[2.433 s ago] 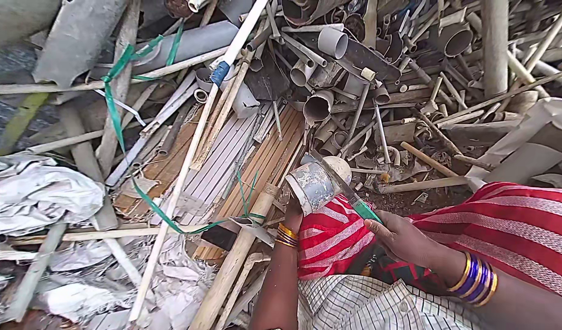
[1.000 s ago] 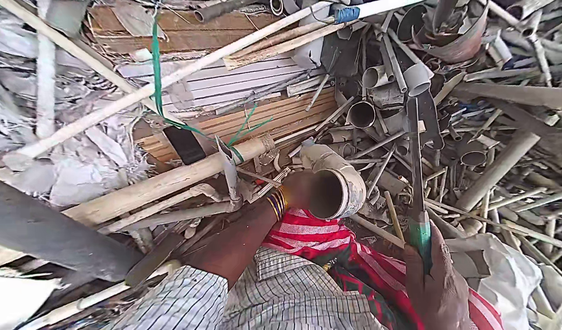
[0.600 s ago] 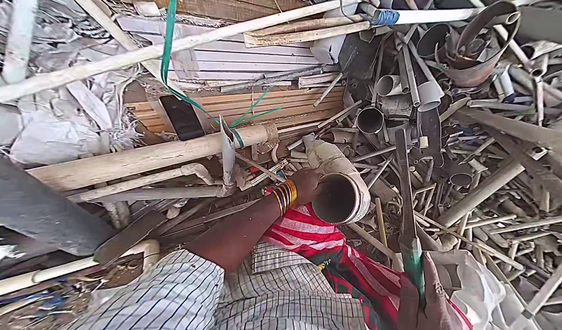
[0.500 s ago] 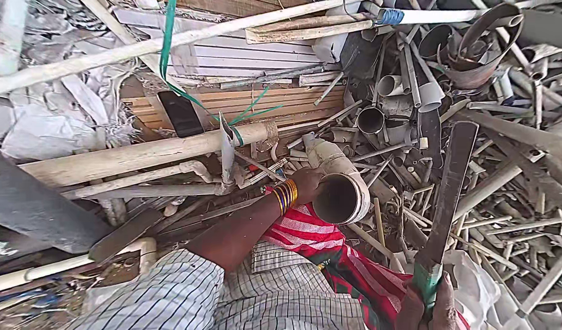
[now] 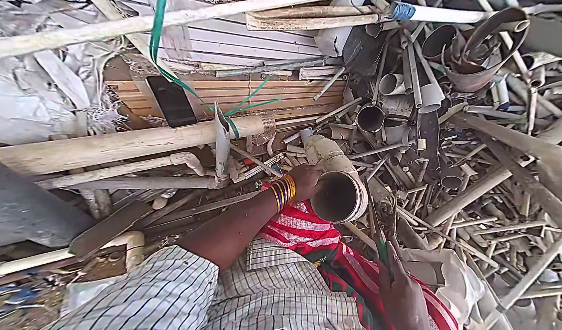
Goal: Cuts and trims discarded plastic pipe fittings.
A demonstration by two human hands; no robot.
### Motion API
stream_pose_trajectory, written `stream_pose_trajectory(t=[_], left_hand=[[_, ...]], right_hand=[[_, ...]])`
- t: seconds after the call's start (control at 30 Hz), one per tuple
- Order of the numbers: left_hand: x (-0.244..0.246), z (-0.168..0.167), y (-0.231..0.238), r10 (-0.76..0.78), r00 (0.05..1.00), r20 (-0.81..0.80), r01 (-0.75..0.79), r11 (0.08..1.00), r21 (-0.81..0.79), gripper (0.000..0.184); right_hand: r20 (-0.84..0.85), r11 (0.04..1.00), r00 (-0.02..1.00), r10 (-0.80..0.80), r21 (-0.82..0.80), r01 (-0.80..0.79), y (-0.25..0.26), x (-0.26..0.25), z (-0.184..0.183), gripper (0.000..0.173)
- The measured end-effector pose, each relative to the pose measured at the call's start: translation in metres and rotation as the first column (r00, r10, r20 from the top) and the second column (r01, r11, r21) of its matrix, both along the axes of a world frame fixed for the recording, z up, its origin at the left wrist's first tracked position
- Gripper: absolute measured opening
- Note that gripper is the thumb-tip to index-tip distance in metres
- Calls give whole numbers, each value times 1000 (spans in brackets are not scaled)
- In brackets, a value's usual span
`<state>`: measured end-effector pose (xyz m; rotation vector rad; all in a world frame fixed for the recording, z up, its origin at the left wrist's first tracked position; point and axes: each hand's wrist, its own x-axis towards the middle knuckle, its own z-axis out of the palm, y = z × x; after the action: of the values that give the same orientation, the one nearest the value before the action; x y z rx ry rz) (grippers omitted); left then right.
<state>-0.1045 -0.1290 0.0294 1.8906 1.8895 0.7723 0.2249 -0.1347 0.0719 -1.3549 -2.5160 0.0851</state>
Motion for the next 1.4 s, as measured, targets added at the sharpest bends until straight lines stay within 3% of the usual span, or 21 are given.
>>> stream_pose_trajectory(t=[0.03,0.1,0.2,0.27,0.33,0.4,0.43,0.6,0.67,0.7,0.77,0.8,0.87,0.97,1.07,1.1,1.17,1.2,1.23,1.33,1.4], left_hand=[[0,1,0,-2,1000,5,2,1000,-10,33],[-1,0,0,15,1000,25,-15,1000,7,33],[-2,-3,0,28,999,27,-28,1000,5,35],[-2,-1,2,33,999,27,-33,999,-12,35],[-2,4,4,35,999,39,-33,997,-66,35],[1,2,4,43,998,40,-40,996,-80,35],[0,2,3,49,998,40,-46,996,-71,35],[-2,-7,1,89,994,64,-90,996,13,32],[-1,-4,2,105,993,60,-105,994,-8,32],[-1,-3,2,108,992,63,-106,994,-25,32],[-3,-3,2,109,991,83,-104,993,-54,32],[-3,-3,2,102,991,85,-97,993,-64,31],[-5,-1,4,93,992,91,-88,995,-54,32],[-3,-4,-1,122,987,106,-120,992,-31,31],[-4,-2,0,121,987,104,-118,993,-30,30],[-4,-2,0,119,988,101,-116,993,-33,31],[-4,-4,2,107,989,99,-104,994,-31,31],[-4,-4,2,98,990,96,-95,995,-39,32],[-5,-3,3,94,991,91,-91,995,-35,33],[-5,-4,1,92,993,78,-87,994,-59,34],[-4,-3,1,103,991,88,-97,993,-67,32]], right_hand=[[-10,999,999,-36,2,36,5,2,0,46],[-151,986,988,-27,160,51,7,3,11,48],[-403,939,909,109,342,39,-3,3,14,63],[-414,926,895,166,377,3,-7,-5,3,64],[-215,967,972,93,250,-38,-5,-15,-11,51],[8,988,998,-62,-139,62,8,-17,-15,45],[23,976,995,-101,-194,103,15,-14,-14,44],[-423,977,899,112,214,-20,9,2,1,62],[-432,964,886,171,258,-60,2,-3,-5,63],[-348,971,926,147,229,-68,0,-6,-10,58],[-151,991,988,-5,-133,-15,5,-13,-15,48],[-116,974,991,-68,-225,41,11,-13,-18,46],[-222,996,972,-79,-67,65,20,-9,-15,48],[-464,975,882,76,220,32,15,-4,3,59],[-471,953,861,191,298,-49,6,-9,-3,63],[-370,967,915,160,244,-71,5,-11,-10,58],[-131,990,991,-9,-143,-10,9,-14,-13,50],[-76,969,994,-73,-241,53,14,-14,-11,50],[-106,980,991,-84,-187,63,18,-12,-8,50],[-329,972,939,96,236,-17,17,-6,10,54],[-406,932,885,226,354,-75,8,-8,17,59]])
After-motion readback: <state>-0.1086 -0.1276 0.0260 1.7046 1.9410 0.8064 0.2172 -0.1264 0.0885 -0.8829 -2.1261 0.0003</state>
